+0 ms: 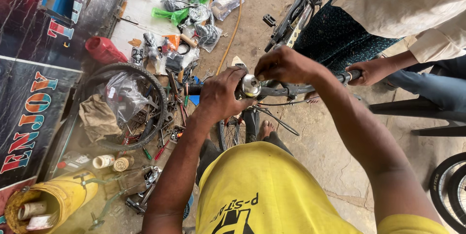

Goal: The person applies lubricant to a bicycle's steering column and installs a bicycle bell onto the handlebars using a wrench.

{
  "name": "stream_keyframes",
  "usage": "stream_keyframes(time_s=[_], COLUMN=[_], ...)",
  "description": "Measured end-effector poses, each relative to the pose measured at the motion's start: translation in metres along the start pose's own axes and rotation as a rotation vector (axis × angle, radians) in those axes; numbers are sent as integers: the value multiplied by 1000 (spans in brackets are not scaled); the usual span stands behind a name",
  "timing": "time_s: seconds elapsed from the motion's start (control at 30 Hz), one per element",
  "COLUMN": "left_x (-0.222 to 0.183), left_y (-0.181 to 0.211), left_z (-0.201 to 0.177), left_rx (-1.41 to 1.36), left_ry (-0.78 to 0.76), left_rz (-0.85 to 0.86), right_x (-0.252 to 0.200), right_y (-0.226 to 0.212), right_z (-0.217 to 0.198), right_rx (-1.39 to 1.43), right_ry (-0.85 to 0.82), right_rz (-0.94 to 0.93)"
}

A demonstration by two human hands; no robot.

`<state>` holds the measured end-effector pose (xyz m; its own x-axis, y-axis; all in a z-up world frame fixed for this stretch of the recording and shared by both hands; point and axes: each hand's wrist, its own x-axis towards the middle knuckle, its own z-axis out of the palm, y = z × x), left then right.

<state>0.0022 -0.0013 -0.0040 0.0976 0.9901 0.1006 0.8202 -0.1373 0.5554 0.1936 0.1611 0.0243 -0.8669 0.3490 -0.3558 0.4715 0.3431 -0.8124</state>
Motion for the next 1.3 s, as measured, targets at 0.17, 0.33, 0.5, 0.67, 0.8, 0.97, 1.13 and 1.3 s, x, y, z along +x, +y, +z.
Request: stream_keyframes(time_s=[0.17,0.33,0.5,0.67,0.8,0.97,1.13,1.3], left_x=[-4,-1,-5,-6,-3,-2,-4,-5], left_y=[-4,-3,-1,1,0,1,2,2], left_z=[2,-1,4,3,-1,-2,-4,-3], left_rx=[-23,0,-25,-22,-33,-27,-48,-40], left_ry=[88,107,139,134,123,111,39,96], left_rz=[53,63,51,63,55,41,-29,-1], right_x=[22,-12,-70,-61,-22,6,14,10], right_y=[-7,-13,-2,7,1,-5,-4,4], right_z=[-13,7,66,52,35,38,39,37], right_rx=[-51,-169,385,384,893,905,836,708], right_ry=[-119,-58,-26,436,556,516,503,596], right_rz=[0,236,289,-32,36,49,93,190])
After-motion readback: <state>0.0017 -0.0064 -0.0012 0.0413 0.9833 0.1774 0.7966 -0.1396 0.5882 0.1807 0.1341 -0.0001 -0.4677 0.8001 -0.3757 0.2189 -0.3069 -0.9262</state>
